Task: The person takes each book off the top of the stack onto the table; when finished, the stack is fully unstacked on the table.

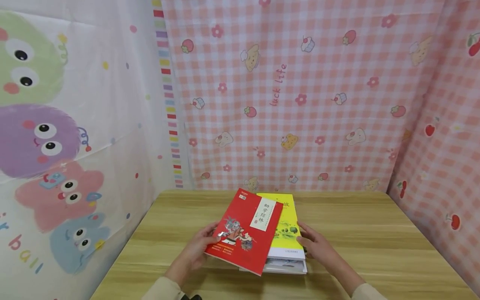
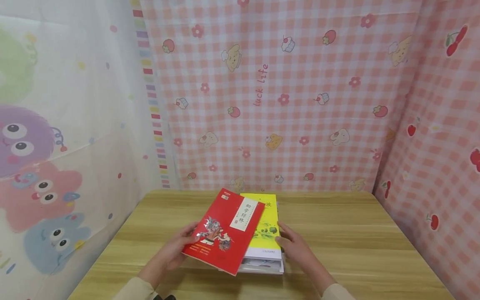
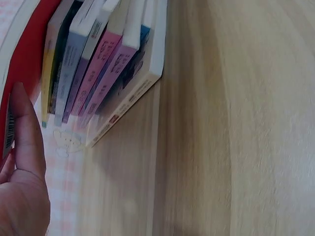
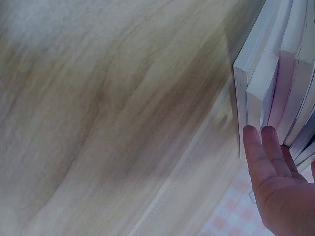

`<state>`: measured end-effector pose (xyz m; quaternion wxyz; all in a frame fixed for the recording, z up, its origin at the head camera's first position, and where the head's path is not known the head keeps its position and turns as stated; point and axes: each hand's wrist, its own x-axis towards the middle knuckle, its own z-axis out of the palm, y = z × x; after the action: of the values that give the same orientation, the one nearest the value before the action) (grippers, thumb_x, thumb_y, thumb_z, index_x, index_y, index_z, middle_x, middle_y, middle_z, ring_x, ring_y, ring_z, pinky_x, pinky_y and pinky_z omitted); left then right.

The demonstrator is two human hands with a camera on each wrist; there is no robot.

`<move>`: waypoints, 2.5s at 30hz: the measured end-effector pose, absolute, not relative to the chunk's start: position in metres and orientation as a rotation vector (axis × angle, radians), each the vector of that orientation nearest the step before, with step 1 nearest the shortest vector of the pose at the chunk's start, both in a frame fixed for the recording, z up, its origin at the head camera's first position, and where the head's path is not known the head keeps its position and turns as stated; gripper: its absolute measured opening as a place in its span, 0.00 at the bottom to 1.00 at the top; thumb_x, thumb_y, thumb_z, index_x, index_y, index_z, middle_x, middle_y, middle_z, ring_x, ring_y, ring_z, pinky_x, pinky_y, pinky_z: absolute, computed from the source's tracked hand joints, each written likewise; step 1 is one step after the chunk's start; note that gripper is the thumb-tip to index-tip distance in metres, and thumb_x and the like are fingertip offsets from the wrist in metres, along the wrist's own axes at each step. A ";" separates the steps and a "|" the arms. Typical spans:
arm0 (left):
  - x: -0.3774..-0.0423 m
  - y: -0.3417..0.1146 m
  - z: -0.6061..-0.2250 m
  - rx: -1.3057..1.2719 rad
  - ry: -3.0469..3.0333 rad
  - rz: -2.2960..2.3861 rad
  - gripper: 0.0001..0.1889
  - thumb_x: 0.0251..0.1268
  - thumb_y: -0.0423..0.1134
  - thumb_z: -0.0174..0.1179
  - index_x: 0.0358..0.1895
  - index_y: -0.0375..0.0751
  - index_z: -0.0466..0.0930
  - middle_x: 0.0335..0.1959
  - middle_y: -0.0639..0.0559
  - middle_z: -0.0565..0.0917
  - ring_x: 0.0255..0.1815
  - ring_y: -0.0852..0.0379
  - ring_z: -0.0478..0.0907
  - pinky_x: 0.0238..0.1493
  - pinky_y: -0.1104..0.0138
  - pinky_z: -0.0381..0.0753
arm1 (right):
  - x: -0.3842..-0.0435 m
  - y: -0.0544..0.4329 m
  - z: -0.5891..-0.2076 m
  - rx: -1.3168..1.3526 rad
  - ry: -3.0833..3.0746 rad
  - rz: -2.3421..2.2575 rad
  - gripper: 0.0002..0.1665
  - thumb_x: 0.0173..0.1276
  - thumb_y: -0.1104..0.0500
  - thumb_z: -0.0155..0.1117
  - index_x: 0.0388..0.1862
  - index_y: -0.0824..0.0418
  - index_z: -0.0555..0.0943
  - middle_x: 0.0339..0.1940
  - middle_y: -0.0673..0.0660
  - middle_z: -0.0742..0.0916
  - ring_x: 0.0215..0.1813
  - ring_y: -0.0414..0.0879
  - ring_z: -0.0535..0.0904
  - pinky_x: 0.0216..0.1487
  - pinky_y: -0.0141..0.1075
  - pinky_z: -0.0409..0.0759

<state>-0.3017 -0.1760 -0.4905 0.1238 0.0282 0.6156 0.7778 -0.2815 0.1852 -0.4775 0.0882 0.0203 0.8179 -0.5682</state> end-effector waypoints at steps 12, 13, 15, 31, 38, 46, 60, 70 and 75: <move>-0.323 -0.222 -0.476 -0.100 1.862 2.399 0.31 0.72 0.25 0.48 0.77 0.38 0.56 0.66 0.38 0.67 0.46 0.57 0.79 0.45 0.65 0.84 | -0.284 0.189 -0.481 0.046 2.414 -1.729 0.35 0.77 0.52 0.56 0.79 0.55 0.60 0.72 0.73 0.68 0.59 0.57 0.77 0.47 0.50 0.82; -0.325 -0.228 -0.475 -0.111 1.866 2.404 0.31 0.72 0.25 0.47 0.77 0.38 0.55 0.66 0.39 0.66 0.46 0.58 0.79 0.45 0.65 0.84 | -0.284 0.189 -0.481 0.050 2.410 -1.735 0.35 0.77 0.52 0.56 0.79 0.55 0.60 0.72 0.73 0.68 0.60 0.58 0.77 0.47 0.51 0.82; -0.329 -0.239 -0.473 -0.134 1.876 2.410 0.31 0.73 0.25 0.46 0.78 0.39 0.53 0.67 0.40 0.64 0.45 0.59 0.79 0.46 0.66 0.84 | -0.284 0.188 -0.481 0.060 2.411 -1.738 0.36 0.76 0.52 0.57 0.79 0.54 0.60 0.72 0.72 0.69 0.61 0.59 0.76 0.47 0.52 0.82; -0.362 -0.316 -0.483 -0.253 2.054 2.289 0.34 0.77 0.30 0.45 0.81 0.43 0.43 0.71 0.38 0.57 0.38 0.65 0.78 0.40 0.69 0.84 | -0.283 0.186 -0.484 0.053 2.366 -1.811 0.36 0.76 0.54 0.58 0.79 0.53 0.60 0.72 0.73 0.68 0.58 0.55 0.79 0.47 0.50 0.83; -0.366 -0.338 -0.491 -0.279 2.114 2.222 0.34 0.77 0.30 0.45 0.81 0.41 0.42 0.70 0.32 0.57 0.37 0.63 0.79 0.40 0.68 0.84 | -0.283 0.187 -0.484 0.042 2.365 -1.801 0.37 0.76 0.52 0.58 0.80 0.53 0.59 0.72 0.73 0.68 0.59 0.56 0.79 0.48 0.52 0.83; -0.370 -0.349 -0.498 -0.371 2.193 2.119 0.33 0.76 0.31 0.45 0.80 0.40 0.45 0.68 0.29 0.60 0.37 0.59 0.78 0.38 0.66 0.84 | -0.281 0.188 -0.484 0.034 2.357 -1.805 0.36 0.77 0.54 0.56 0.80 0.54 0.59 0.72 0.73 0.68 0.60 0.57 0.78 0.47 0.52 0.83; -0.376 -0.350 -0.499 -0.483 2.485 1.846 0.30 0.77 0.33 0.45 0.76 0.26 0.47 0.68 0.23 0.59 0.55 0.42 0.74 0.52 0.56 0.79 | -0.279 0.187 -0.481 0.009 2.350 -1.822 0.36 0.77 0.53 0.56 0.80 0.53 0.59 0.72 0.73 0.67 0.61 0.59 0.77 0.49 0.54 0.83; -0.375 -0.334 -0.483 -0.436 2.772 1.531 0.32 0.75 0.38 0.52 0.73 0.25 0.54 0.70 0.23 0.58 0.69 0.29 0.58 0.69 0.41 0.60 | -0.280 0.187 -0.484 0.022 2.355 -1.833 0.35 0.77 0.55 0.57 0.79 0.54 0.60 0.71 0.73 0.69 0.60 0.57 0.78 0.49 0.53 0.83; -0.370 -0.317 -0.476 -0.378 2.777 1.599 0.31 0.74 0.38 0.53 0.73 0.24 0.55 0.67 0.23 0.62 0.65 0.30 0.63 0.66 0.42 0.65 | -0.281 0.187 -0.483 0.010 2.391 -1.803 0.35 0.76 0.55 0.57 0.79 0.55 0.60 0.71 0.74 0.69 0.59 0.57 0.79 0.47 0.51 0.83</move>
<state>-0.3701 -0.3172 -0.4763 -0.0424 -0.1169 0.8599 0.4951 -0.2809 0.1869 -0.4833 0.0737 0.0032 0.7963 -0.6004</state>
